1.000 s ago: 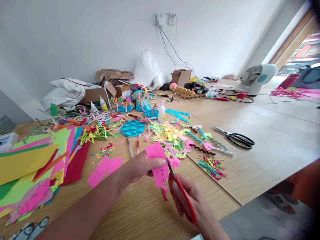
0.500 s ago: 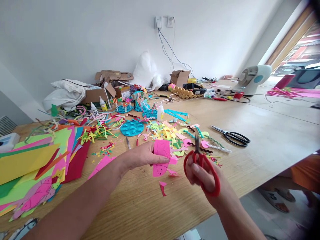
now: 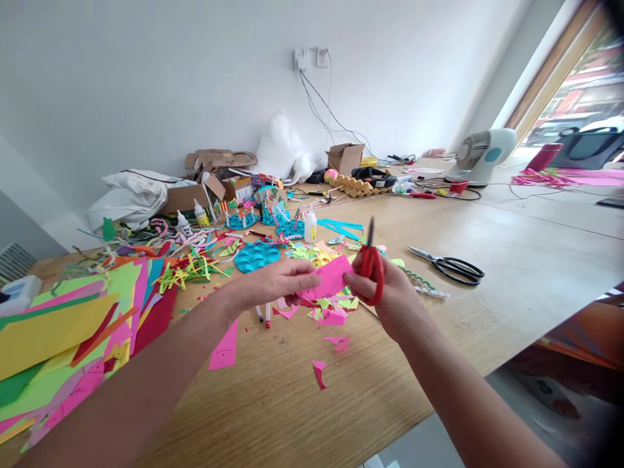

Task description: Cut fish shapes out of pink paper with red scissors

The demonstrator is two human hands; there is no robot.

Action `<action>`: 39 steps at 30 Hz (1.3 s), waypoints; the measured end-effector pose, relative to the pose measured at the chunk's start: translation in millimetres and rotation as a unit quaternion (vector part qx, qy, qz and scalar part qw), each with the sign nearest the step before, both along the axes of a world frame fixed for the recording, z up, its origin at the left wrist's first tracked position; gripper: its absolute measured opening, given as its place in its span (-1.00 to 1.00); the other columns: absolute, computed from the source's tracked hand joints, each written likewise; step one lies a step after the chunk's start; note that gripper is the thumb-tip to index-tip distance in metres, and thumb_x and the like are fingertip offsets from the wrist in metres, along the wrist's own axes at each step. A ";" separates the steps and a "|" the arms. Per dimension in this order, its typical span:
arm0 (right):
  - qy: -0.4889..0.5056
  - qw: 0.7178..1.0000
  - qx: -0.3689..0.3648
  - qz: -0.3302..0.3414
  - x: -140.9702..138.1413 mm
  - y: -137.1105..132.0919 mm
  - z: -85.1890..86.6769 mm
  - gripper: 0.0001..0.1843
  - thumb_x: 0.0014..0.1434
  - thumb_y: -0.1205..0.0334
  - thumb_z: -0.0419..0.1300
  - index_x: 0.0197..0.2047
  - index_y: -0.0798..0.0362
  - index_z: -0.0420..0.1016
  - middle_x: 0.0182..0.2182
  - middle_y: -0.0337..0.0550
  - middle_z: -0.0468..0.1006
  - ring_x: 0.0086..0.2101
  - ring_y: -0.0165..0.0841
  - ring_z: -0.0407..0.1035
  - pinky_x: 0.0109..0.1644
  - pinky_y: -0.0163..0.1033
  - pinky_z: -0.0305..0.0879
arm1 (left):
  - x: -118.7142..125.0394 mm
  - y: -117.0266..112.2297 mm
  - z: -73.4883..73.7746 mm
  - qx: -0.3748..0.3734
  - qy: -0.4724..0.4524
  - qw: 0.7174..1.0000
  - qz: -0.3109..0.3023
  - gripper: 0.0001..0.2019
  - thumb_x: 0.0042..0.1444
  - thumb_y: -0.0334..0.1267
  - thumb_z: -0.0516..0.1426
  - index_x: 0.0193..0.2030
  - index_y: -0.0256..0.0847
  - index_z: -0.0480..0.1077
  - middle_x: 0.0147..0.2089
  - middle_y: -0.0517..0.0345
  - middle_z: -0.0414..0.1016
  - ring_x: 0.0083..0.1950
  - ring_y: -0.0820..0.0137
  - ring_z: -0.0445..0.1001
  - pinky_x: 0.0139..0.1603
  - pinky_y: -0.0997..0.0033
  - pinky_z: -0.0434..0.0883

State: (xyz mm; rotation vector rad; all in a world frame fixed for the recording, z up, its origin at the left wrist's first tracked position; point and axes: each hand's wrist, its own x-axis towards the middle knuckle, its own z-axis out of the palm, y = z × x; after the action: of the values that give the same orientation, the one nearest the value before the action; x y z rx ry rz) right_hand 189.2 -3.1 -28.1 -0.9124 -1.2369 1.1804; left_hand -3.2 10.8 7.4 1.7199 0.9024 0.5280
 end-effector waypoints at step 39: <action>-0.195 0.958 -0.124 0.170 -0.7 -48.2 -16.3 -0.62 0.10 -0.02 0.09 -0.59 0.03 0.16 -0.74 -0.41 0.16 -0.71 -0.52 0.03 -0.66 -0.41 0.00 | 23.1 -15.8 -20.7 -0.113 -0.228 0.947 0.196 -0.84 -0.11 -0.24 0.17 -0.44 -0.32 0.39 -0.52 0.17 0.45 -0.49 0.46 0.46 -0.42 0.47 0.44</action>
State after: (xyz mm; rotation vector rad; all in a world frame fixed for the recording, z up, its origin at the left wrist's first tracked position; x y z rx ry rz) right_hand 188.5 -51.3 -44.4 -1.1928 -1.6361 1.4985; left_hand 19.9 -5.1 -13.3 1.1402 0.9233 1.0000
